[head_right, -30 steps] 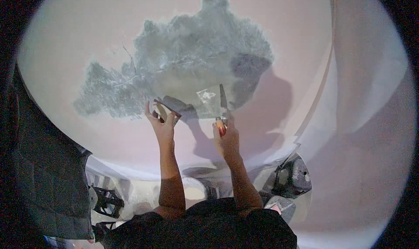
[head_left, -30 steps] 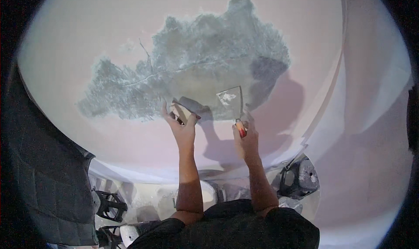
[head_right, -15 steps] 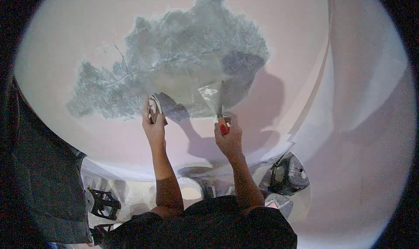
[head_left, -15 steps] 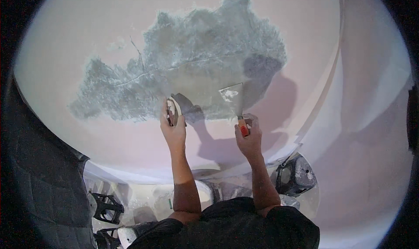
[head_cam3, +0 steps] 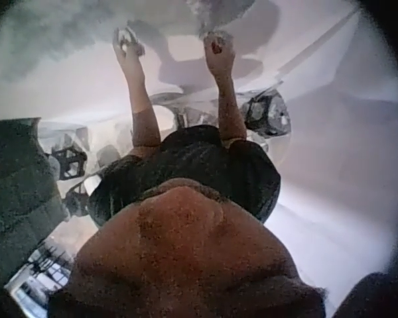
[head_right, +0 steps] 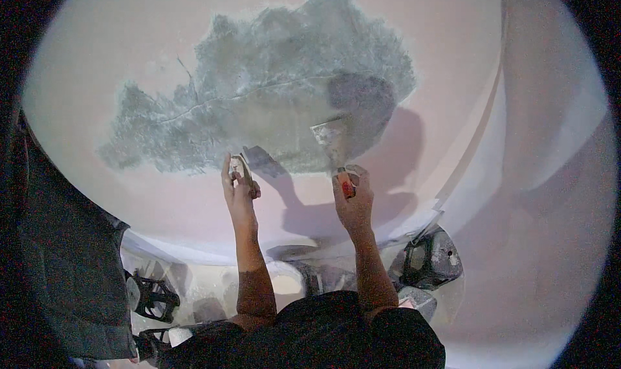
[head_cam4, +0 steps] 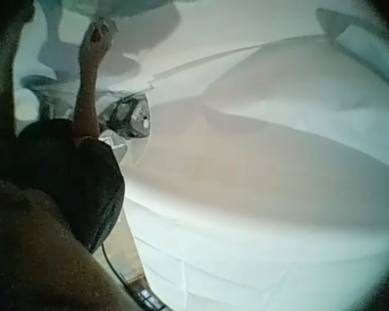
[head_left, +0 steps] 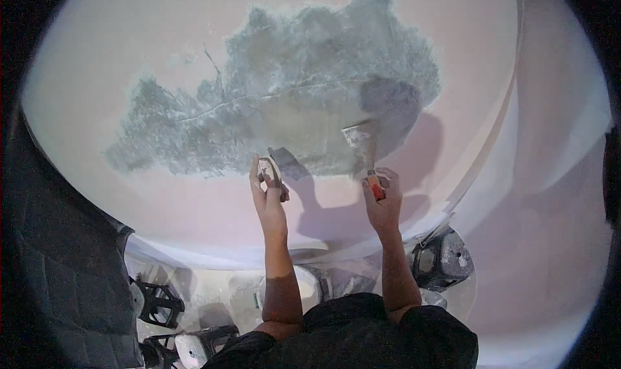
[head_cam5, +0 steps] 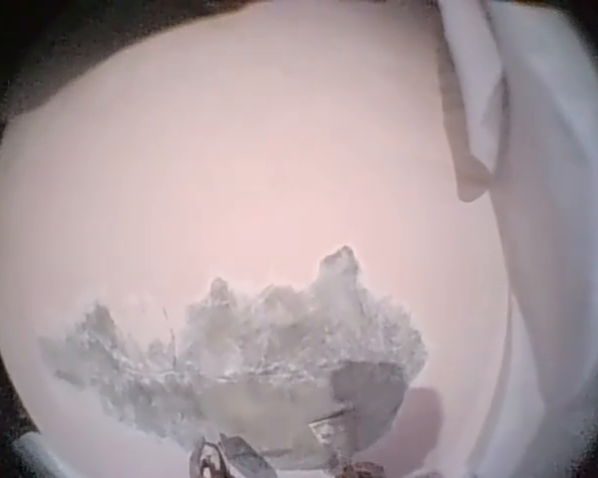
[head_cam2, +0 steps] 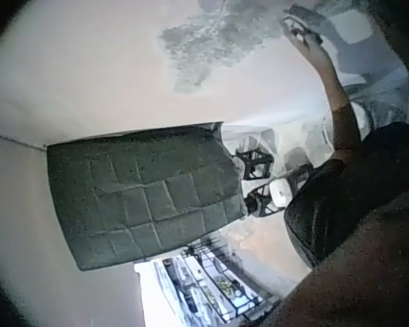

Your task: The person is using a putty knife and sandpaper to patch and smooth a section of the wall.

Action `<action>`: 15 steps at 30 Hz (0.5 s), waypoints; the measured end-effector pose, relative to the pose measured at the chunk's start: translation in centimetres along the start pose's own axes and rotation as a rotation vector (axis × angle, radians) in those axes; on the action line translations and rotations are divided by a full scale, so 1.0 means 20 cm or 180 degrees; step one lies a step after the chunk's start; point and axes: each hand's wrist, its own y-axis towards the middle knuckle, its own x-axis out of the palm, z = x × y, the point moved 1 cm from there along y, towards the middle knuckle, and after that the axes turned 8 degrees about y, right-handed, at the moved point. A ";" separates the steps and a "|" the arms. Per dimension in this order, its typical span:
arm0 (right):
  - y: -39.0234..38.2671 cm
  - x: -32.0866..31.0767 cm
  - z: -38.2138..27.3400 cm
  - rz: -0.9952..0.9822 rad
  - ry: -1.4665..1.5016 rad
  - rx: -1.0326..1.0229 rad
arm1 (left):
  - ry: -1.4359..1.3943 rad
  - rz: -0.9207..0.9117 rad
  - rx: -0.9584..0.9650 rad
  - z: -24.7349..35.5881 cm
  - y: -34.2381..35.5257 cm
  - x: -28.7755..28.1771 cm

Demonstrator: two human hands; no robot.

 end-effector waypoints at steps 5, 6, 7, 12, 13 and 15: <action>-0.04 0.04 -0.01 -0.0065 0.0481 0.0573 | -0.0582 -0.0157 -0.0083 -0.02 0.01 -0.05; -0.04 0.04 -0.01 -0.0056 0.0473 0.0588 | -0.0411 -0.0126 -0.0059 -0.02 0.00 -0.04; -0.04 0.04 0.00 -0.0052 0.0373 0.0458 | -0.0406 -0.0138 -0.0073 0.00 0.00 -0.04; -0.03 0.05 0.03 0.0018 0.0285 0.0186 | 0.0051 0.0161 0.0053 0.03 0.00 0.01; -0.02 0.05 0.02 0.0045 0.0304 0.0192 | 0.0059 0.0159 0.0043 0.00 0.00 0.00; -0.01 0.05 0.01 0.0065 0.0329 0.0204 | 0.0058 -0.0109 0.0240 -0.04 0.03 -0.01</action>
